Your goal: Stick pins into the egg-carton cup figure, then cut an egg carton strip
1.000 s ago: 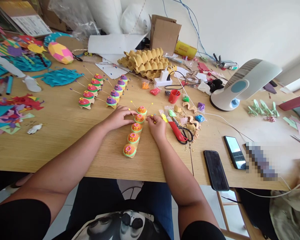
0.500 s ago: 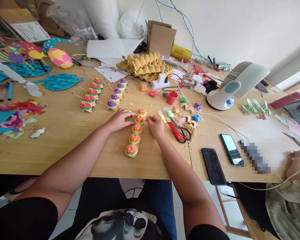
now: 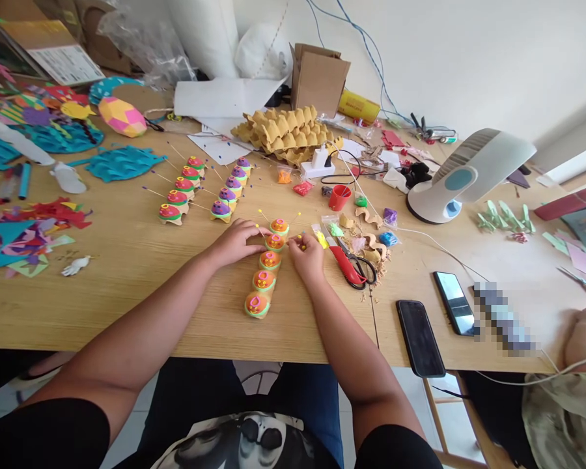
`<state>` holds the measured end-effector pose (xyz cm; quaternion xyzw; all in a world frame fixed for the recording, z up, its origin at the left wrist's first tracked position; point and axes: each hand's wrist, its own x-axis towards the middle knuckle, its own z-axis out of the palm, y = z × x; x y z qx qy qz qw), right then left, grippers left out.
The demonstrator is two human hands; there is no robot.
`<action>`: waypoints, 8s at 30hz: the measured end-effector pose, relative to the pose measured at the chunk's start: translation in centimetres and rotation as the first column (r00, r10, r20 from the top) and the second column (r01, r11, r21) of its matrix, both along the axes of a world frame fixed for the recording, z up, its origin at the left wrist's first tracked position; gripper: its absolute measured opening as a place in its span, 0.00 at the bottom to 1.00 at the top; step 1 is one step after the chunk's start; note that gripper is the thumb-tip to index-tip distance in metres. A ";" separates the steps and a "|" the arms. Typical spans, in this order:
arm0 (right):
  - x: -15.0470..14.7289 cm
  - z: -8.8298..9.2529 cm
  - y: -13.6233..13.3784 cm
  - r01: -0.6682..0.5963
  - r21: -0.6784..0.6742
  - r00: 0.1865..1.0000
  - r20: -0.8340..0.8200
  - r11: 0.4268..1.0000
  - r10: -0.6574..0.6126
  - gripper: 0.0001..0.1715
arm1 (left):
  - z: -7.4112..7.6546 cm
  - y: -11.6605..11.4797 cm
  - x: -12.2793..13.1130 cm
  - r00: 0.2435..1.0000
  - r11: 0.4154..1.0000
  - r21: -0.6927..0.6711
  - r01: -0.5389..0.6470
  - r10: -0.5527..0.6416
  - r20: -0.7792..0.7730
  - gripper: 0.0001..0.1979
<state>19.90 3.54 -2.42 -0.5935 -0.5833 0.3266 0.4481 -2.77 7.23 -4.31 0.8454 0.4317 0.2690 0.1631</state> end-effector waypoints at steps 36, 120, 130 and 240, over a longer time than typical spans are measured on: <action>-0.4 -1.6 -0.4 -0.037 0.064 0.995 0.100 0.997 0.031 0.11 | 0.3 -0.5 0.2 1.000 1.000 -0.023 -0.005 0.005 -0.018 0.19; 0.2 -0.4 -0.3 -0.031 0.020 0.996 0.079 0.999 0.030 0.15 | 0.6 -0.7 0.3 0.999 1.000 -0.013 -0.022 0.021 -0.031 0.19; 0.4 -0.2 0.2 -0.022 0.024 0.995 0.101 0.999 0.019 0.15 | 0.5 -0.9 0.4 0.999 0.999 0.011 -0.031 0.031 -0.030 0.19; 0.5 4.3 -4.8 -0.295 0.449 0.768 0.636 0.843 -0.071 0.10 | 4.1 -5.1 3.4 0.946 0.863 0.498 -0.084 -0.089 0.313 0.12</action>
